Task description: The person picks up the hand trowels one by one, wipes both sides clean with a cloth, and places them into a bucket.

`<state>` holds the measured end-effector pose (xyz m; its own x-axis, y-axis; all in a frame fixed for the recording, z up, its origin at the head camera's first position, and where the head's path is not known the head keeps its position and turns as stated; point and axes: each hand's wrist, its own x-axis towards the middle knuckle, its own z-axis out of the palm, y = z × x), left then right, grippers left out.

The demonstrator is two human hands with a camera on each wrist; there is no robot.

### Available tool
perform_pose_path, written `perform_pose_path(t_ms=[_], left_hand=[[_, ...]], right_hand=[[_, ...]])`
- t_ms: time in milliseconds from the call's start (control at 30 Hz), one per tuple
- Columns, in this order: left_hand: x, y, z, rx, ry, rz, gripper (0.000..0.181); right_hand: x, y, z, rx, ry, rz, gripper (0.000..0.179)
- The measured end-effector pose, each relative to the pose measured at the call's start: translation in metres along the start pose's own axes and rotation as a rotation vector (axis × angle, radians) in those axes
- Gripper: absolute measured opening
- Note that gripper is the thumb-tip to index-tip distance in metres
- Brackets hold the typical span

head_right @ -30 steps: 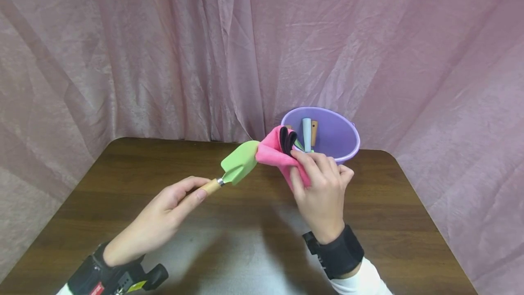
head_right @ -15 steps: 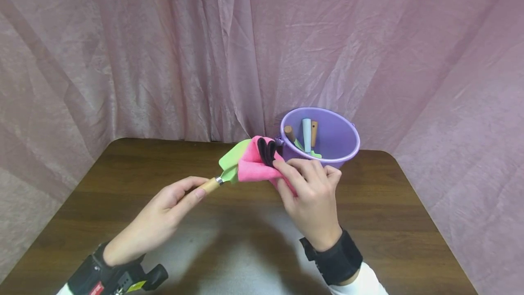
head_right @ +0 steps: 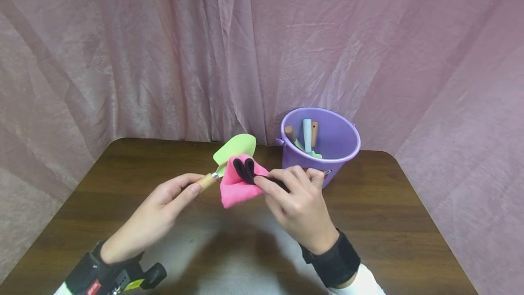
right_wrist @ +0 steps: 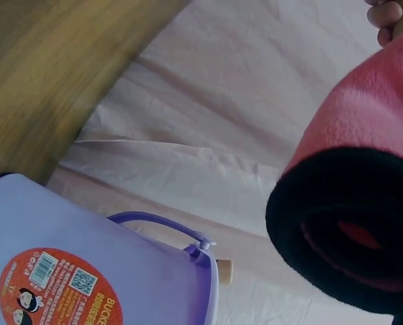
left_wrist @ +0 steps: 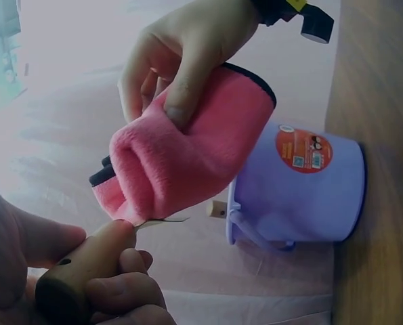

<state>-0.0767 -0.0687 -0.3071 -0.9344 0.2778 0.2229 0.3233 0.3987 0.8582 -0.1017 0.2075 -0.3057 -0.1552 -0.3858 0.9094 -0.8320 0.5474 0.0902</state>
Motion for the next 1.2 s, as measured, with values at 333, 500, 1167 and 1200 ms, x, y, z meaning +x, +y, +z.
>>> perform_pose_path(t_ms=[333, 500, 1167, 1200], left_hand=[[0.0, 0.001, -0.004, -0.032, 0.017, 0.012, 0.028], [0.0, 0.001, -0.003, -0.039, 0.031, 0.031, 0.027], [-0.001, 0.0, 0.001, 0.005, 0.003, 0.092, 0.025], [-0.001, 0.0, 0.001, 0.007, 0.001, 0.089, 0.025]], right_hand=[[-0.004, -0.003, 0.001, 0.078, -0.08, -0.024, 0.02], [-0.009, -0.001, 0.002, 0.135, -0.105, 0.068, 0.031], [-0.019, 0.008, -0.006, 0.235, -0.221, 0.482, 0.028], [-0.019, 0.008, -0.006, 0.237, -0.217, 0.482, 0.028]])
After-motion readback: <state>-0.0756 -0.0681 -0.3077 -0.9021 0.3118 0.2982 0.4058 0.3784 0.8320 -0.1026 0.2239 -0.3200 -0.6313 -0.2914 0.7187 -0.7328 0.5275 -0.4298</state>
